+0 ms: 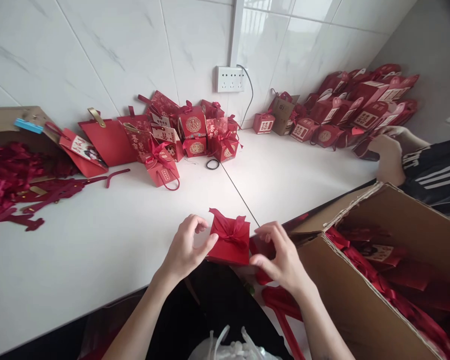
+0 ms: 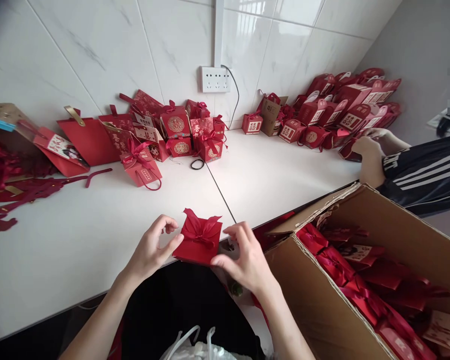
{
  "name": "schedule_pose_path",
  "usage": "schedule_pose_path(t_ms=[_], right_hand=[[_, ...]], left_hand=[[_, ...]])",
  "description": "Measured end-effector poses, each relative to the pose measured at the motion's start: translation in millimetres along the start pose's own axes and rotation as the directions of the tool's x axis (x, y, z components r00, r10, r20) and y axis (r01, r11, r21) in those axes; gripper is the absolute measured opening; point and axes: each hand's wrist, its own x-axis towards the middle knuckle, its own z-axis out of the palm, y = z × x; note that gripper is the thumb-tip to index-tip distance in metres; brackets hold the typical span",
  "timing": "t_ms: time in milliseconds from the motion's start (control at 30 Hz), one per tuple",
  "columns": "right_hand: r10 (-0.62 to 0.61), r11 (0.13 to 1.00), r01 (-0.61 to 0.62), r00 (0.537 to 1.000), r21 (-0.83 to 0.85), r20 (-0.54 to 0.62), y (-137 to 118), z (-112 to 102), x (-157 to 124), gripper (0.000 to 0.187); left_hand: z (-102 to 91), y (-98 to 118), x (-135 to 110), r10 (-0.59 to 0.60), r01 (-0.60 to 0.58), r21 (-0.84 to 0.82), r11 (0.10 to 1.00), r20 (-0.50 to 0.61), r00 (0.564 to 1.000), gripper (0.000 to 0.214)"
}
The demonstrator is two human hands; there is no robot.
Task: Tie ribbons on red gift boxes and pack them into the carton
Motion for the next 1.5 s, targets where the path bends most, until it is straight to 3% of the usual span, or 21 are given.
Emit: schedule_pose_path(t_ms=[67, 167, 267, 433, 533, 667, 867, 967, 1067, 1267, 1367, 1500], right_hand=[[-0.047, 0.999, 0.047, 0.998, 0.013, 0.035, -7.3, 5.0, -6.8, 0.046], [-0.067, 0.998, 0.068, 0.997, 0.020, -0.023, -9.8, 16.8, -7.5, 0.026], [-0.054, 0.996, 0.060, 0.994, 0.060, -0.098, -6.4, 26.7, -4.5, 0.013], [0.068, 0.987, -0.041, 0.983, 0.156, -0.170, -1.8, 35.0, 2.5, 0.019], [0.086, 0.966, -0.060, 0.992, 0.253, -0.092, -0.3, 34.5, 8.8, 0.013], [0.120, 0.923, -0.130, 0.991, 0.362, 0.050, 2.3, 32.3, 14.7, 0.019], [0.226, 0.870, -0.235, 0.971, 0.434, 0.071, 1.8, 35.8, 22.2, 0.022], [0.343, 0.736, -0.370, 0.926, 0.567, 0.159, 1.8, 39.2, 27.3, 0.028], [0.410, 0.522, -0.462, 0.873, 0.717, 0.265, 4.8, 44.3, 29.7, 0.032], [0.436, 0.134, -0.481, 0.813, 0.866, 0.385, 12.5, 55.4, 27.9, 0.033], [0.448, 0.062, -0.463, 0.805, 0.884, 0.390, 13.4, 58.7, 27.8, 0.034], [0.474, 0.093, -0.443, 0.807, 0.892, 0.352, 12.9, 62.2, 27.1, 0.037]], left_hand=[[1.0, 1.8, 0.0, -0.104, 0.104, 0.009, 0.995, 0.069, 0.992, 0.025], [6.0, 5.3, -0.6, -0.163, 0.169, -0.049, 0.984, 0.113, 0.980, 0.030], [12.1, 5.0, -3.1, -0.127, 0.134, -0.078, 0.988, 0.092, 0.988, 0.030], [20.6, 0.3, -3.3, -0.075, 0.075, -0.140, 0.987, 0.005, 0.997, 0.023], [20.9, -1.1, 0.6, -0.134, 0.126, -0.190, 0.974, -0.029, 0.991, 0.024], [18.8, -1.9, 2.3, -0.267, 0.249, -0.282, 0.926, -0.028, 0.963, 0.027], [19.1, -5.6, -0.1, -0.302, 0.287, -0.391, 0.875, 0.023, 0.953, 0.030], [18.6, -9.3, 0.8, -0.268, 0.255, -0.413, 0.874, 0.029, 0.963, 0.032], [18.4, -14.1, 1.7, -0.242, 0.238, -0.429, 0.871, 0.047, 0.969, 0.034], [21.9, -21.3, 2.6, -0.241, 0.239, -0.487, 0.840, 0.060, 0.969, 0.035], [23.9, -21.0, 2.3, -0.224, 0.207, -0.489, 0.847, 0.023, 0.974, 0.035], [24.7, -18.3, 2.4, -0.193, 0.168, -0.445, 0.880, -0.010, 0.981, 0.033]])
